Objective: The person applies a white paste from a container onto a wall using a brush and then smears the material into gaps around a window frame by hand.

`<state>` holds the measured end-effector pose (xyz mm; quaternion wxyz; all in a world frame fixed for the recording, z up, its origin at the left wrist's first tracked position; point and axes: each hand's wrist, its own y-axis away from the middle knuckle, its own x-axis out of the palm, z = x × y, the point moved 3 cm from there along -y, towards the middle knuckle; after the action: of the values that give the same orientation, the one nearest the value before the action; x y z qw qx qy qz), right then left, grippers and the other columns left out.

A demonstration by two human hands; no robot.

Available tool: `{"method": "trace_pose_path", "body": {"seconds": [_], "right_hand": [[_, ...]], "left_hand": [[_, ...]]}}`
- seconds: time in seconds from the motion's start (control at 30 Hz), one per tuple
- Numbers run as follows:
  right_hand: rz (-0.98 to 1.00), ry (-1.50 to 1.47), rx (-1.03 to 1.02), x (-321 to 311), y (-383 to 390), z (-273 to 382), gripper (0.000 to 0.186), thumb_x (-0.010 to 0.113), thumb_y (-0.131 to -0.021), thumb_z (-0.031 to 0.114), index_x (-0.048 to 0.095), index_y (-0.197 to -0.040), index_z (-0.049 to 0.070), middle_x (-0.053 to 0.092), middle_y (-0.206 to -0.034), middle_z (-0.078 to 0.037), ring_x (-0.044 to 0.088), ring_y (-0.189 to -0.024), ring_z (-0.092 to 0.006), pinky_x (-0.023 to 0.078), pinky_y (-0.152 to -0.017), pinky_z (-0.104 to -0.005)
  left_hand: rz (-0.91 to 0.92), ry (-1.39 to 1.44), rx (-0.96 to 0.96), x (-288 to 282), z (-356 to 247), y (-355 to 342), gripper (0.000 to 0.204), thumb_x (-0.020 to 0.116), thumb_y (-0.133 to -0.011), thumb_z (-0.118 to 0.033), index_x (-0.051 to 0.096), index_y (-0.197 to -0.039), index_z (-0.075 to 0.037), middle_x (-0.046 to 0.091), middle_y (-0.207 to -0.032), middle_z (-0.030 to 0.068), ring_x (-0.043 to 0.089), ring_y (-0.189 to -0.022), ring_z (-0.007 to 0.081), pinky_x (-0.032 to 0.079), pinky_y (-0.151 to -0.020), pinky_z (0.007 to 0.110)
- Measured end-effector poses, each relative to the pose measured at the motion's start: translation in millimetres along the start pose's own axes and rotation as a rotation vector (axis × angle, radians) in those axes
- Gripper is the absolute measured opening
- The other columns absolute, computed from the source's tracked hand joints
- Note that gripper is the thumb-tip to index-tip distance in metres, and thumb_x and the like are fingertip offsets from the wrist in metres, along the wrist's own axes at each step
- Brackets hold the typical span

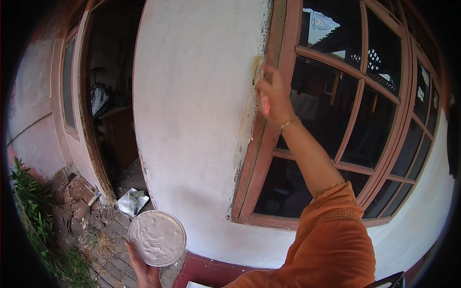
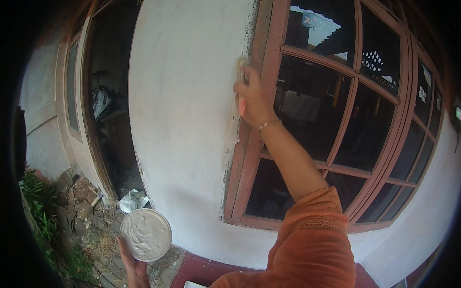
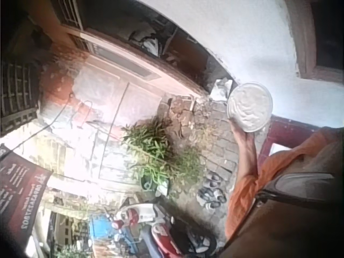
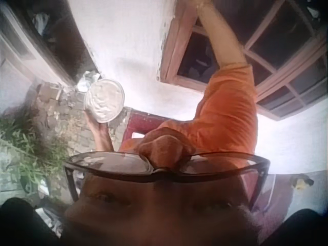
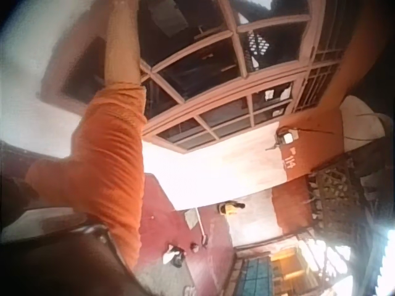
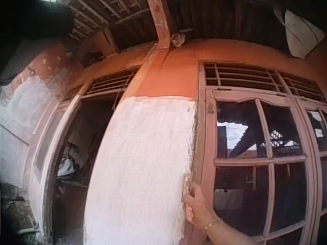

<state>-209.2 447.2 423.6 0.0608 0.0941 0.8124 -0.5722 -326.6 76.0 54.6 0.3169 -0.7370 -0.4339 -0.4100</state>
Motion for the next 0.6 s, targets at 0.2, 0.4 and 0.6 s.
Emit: {"method": "trace_pose_path", "body": {"seconds": [0.2,0.4,0.6], "right_hand": [[0.355,-0.141,0.15,12.9,67.6,31.3,0.021,0.059,-0.07,-0.009,0.056,-0.087,0.003,0.045,-0.124,-0.017,0.059,-0.084,-0.0261,0.051,-0.072,-0.0346],[0.068,-0.178,0.07,-7.4,15.1,23.0,0.02,0.058,-0.072,-0.009,0.055,-0.087,0.003,0.046,-0.124,-0.017,0.06,-0.084,-0.0244,0.051,-0.07,-0.032],[0.145,-0.047,0.082,-1.1,14.1,17.5,0.022,0.06,-0.07,-0.008,0.058,-0.089,0.003,0.048,-0.12,-0.018,0.059,-0.089,-0.025,0.049,-0.072,-0.03]], "left_hand": [[-0.042,-0.012,0.026,-7.0,-0.2,0.3,0.063,0.045,-0.092,-0.051,0.038,-0.135,-0.006,0.046,-0.134,0.0123,0.047,-0.121,0.0284,0.042,-0.099,0.045],[-0.038,-0.008,0.001,-10.9,2.9,-1.3,0.064,0.043,-0.092,-0.051,0.038,-0.135,-0.005,0.046,-0.133,0.013,0.047,-0.121,0.0291,0.041,-0.1,0.045],[-0.061,-0.007,-0.022,-4.7,-0.1,6.3,0.063,0.038,-0.094,-0.052,0.037,-0.136,-0.005,0.045,-0.134,0.0131,0.046,-0.121,0.0301,0.039,-0.101,0.046]]}}
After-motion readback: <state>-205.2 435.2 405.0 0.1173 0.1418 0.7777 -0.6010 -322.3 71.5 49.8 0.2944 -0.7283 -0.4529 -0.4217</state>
